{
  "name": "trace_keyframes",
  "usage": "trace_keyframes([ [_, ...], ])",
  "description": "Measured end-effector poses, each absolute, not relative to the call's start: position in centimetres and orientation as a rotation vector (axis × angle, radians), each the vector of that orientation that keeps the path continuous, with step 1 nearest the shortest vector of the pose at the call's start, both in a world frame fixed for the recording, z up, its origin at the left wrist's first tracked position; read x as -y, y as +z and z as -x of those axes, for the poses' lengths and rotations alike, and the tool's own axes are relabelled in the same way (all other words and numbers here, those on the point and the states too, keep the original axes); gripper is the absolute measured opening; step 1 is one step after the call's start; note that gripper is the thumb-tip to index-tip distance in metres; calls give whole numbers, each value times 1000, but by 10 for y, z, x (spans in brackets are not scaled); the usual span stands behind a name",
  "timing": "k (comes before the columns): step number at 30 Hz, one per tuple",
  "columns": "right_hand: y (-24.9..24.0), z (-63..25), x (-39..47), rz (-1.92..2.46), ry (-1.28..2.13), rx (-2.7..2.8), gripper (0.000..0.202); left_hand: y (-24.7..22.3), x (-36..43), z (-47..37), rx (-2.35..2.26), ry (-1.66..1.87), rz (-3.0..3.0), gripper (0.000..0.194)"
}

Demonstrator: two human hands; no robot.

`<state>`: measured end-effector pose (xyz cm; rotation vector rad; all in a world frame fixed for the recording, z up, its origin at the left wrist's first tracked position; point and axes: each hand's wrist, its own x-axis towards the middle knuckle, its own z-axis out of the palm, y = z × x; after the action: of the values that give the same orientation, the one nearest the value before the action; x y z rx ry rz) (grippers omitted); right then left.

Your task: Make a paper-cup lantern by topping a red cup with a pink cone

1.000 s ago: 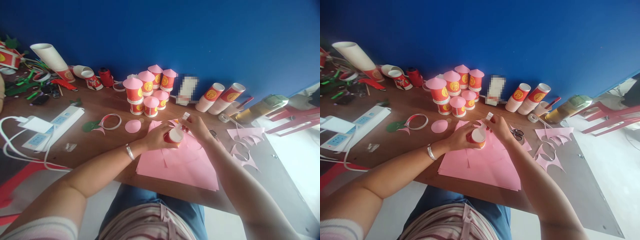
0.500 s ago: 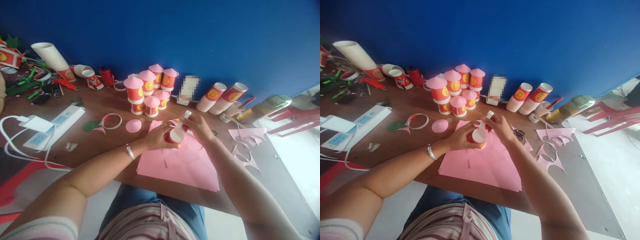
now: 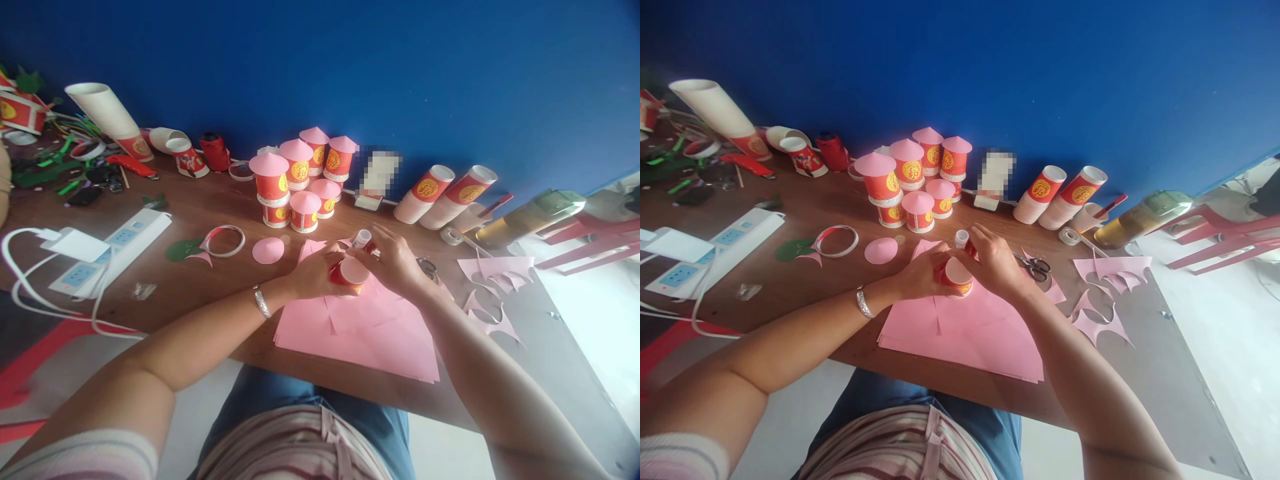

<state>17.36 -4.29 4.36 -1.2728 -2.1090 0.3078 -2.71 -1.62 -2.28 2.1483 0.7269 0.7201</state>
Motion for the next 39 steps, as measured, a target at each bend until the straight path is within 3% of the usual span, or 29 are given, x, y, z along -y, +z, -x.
trace_keyframes([
  [8, 42, -168, 41, 1254, 304, 2090, 26, -22, 16, 26, -717, 753, -2140, 48],
  [18, 41, -170, 44, 1353, 423, 1944, 26, -25, 16, 27, -693, 751, -2126, 51],
  [39, 52, -156, 58, 1210, 405, 2132, 32, -15, 17, 25, -665, 764, -2073, 43],
])
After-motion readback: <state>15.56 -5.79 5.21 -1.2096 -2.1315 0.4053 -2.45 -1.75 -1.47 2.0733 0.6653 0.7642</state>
